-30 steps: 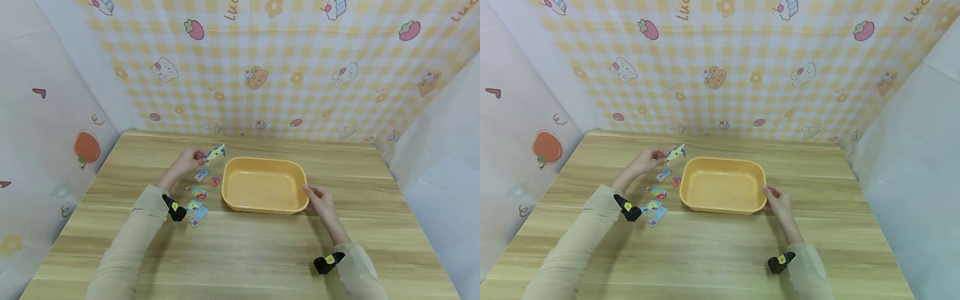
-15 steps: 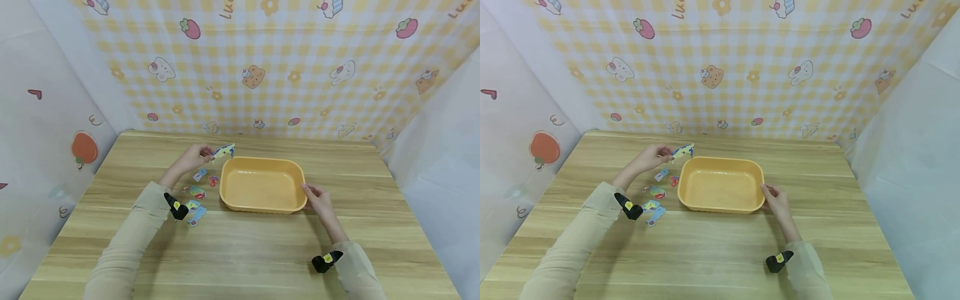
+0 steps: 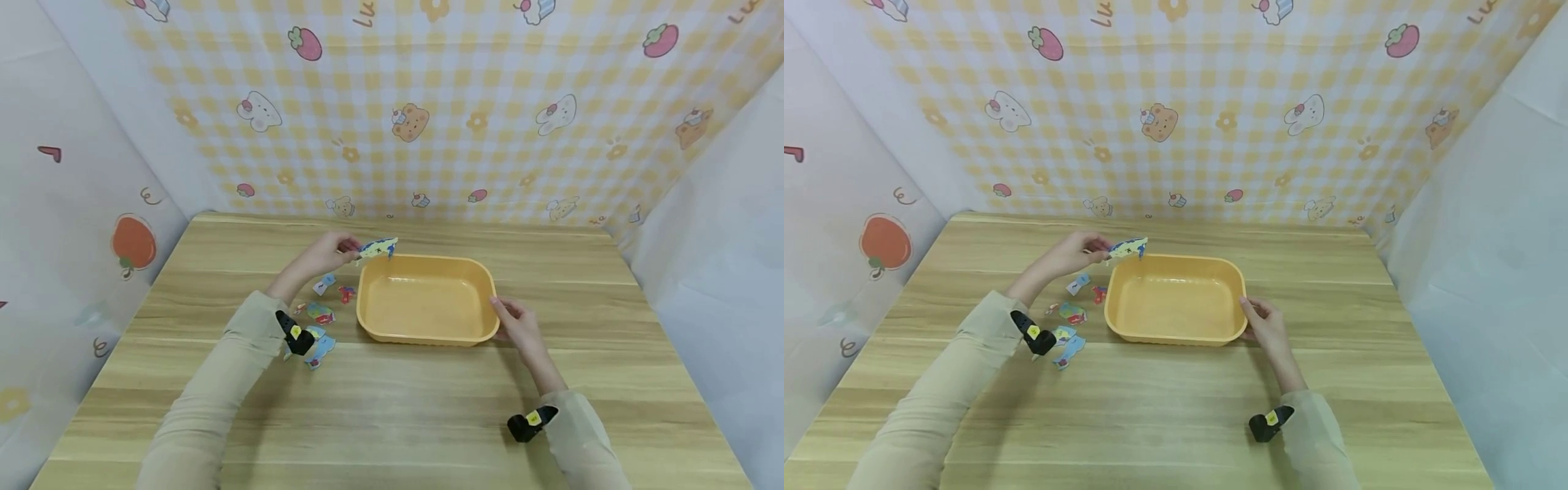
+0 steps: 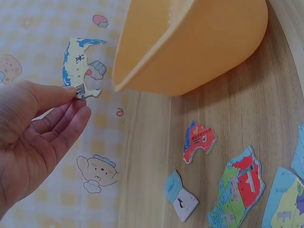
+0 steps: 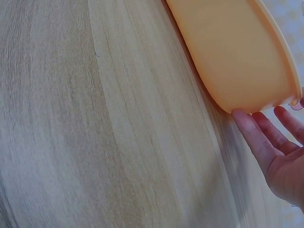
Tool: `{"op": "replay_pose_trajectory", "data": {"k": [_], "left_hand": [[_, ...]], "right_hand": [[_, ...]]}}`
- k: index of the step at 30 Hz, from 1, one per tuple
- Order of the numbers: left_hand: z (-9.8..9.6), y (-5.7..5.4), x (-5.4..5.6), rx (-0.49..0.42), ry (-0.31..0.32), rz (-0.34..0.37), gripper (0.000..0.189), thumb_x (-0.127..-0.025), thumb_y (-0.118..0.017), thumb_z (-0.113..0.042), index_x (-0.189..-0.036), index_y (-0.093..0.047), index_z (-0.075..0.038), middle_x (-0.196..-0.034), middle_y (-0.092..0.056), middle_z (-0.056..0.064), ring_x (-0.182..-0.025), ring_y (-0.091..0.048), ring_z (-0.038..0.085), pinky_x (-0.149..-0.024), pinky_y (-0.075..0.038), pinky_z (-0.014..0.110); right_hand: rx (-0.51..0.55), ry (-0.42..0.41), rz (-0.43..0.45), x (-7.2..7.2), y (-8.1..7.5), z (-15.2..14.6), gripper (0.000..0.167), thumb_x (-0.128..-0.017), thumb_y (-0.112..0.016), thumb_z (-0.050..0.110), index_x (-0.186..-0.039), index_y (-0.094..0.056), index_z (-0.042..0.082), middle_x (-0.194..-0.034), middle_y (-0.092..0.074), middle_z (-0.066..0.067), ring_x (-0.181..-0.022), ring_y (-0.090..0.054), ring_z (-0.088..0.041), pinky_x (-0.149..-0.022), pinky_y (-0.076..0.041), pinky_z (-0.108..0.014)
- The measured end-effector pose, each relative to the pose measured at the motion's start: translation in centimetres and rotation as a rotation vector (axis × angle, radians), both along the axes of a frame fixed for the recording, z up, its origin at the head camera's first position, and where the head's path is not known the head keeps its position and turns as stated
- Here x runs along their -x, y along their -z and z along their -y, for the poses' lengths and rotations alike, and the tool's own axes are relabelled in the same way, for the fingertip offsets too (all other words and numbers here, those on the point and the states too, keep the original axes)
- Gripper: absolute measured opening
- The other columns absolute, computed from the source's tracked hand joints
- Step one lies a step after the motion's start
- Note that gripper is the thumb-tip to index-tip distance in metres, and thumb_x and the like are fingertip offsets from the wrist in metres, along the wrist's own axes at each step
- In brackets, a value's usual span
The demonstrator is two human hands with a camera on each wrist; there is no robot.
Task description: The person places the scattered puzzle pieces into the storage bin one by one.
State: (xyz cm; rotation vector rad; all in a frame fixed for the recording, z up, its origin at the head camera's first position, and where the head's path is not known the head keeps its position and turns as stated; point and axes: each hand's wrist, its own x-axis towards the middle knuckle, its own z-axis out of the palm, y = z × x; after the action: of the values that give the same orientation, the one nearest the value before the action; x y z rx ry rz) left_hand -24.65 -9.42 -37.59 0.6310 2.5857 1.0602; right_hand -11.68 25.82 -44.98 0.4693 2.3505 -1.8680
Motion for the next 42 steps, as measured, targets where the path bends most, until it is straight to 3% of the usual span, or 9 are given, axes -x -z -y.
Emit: {"op": "replay_pose_trajectory", "data": {"k": [7, 15, 27, 36, 42], "left_hand": [[-1.1, 0.1, -0.1, -0.003, 0.036, -0.003, 0.021, -0.090, -0.053, -0.006, -0.108, -0.059, 0.004, -0.101, -0.062, 0.018, -0.093, -0.059, 0.027, -0.080, -0.052, 0.033], [-2.4, 0.3, 0.3, 0.013, 0.068, 0.006, 0.023, -0.091, -0.054, -0.009, -0.111, -0.059, 0.001, -0.104, -0.062, 0.015, -0.097, -0.058, 0.026, -0.086, -0.050, 0.035], [-3.9, 0.5, 0.3, 0.024, 0.081, 0.009, 0.021, -0.090, -0.054, -0.008, -0.108, -0.060, 0.001, -0.101, -0.063, 0.015, -0.095, -0.058, 0.025, -0.084, -0.049, 0.034], [-5.0, 0.5, 0.2, 0.027, 0.116, 0.020, 0.019, -0.090, -0.055, -0.009, -0.107, -0.062, -0.002, -0.100, -0.065, 0.012, -0.093, -0.060, 0.022, -0.084, -0.050, 0.033], [-6.1, 0.7, 0.3, 0.017, 0.127, 0.064, 0.019, -0.088, -0.057, -0.007, -0.105, -0.063, -0.001, -0.100, -0.066, 0.013, -0.093, -0.061, 0.023, -0.083, -0.051, 0.030]], "right_hand": [[0.004, 0.000, -0.008, 0.0, 0.0, 0.0, 0.057, -0.090, -0.052, 0.040, -0.127, -0.048, -0.005, -0.089, -0.059, 0.004, -0.064, -0.062, -0.003, -0.059, -0.056, -0.024], [0.002, 0.001, -0.002, -0.1, 0.1, 0.1, 0.057, -0.090, -0.052, 0.040, -0.126, -0.048, -0.005, -0.089, -0.058, 0.004, -0.064, -0.062, -0.003, -0.059, -0.056, -0.024], [0.011, -0.008, -0.016, 0.0, 0.4, -0.2, 0.056, -0.090, -0.052, 0.040, -0.126, -0.049, -0.003, -0.090, -0.059, 0.001, -0.064, -0.063, -0.005, -0.060, -0.056, -0.026], [-0.008, -0.008, -0.005, 0.0, 0.2, -0.1, 0.059, -0.090, -0.051, 0.042, -0.127, -0.047, -0.004, -0.109, -0.058, -0.017, -0.069, -0.064, -0.005, -0.063, -0.056, -0.026], [-0.010, 0.007, 0.002, 0.0, 0.2, 0.0, 0.058, -0.090, -0.051, 0.041, -0.127, -0.048, -0.003, -0.107, -0.057, -0.016, -0.069, -0.064, -0.006, -0.063, -0.056, -0.027]]}}
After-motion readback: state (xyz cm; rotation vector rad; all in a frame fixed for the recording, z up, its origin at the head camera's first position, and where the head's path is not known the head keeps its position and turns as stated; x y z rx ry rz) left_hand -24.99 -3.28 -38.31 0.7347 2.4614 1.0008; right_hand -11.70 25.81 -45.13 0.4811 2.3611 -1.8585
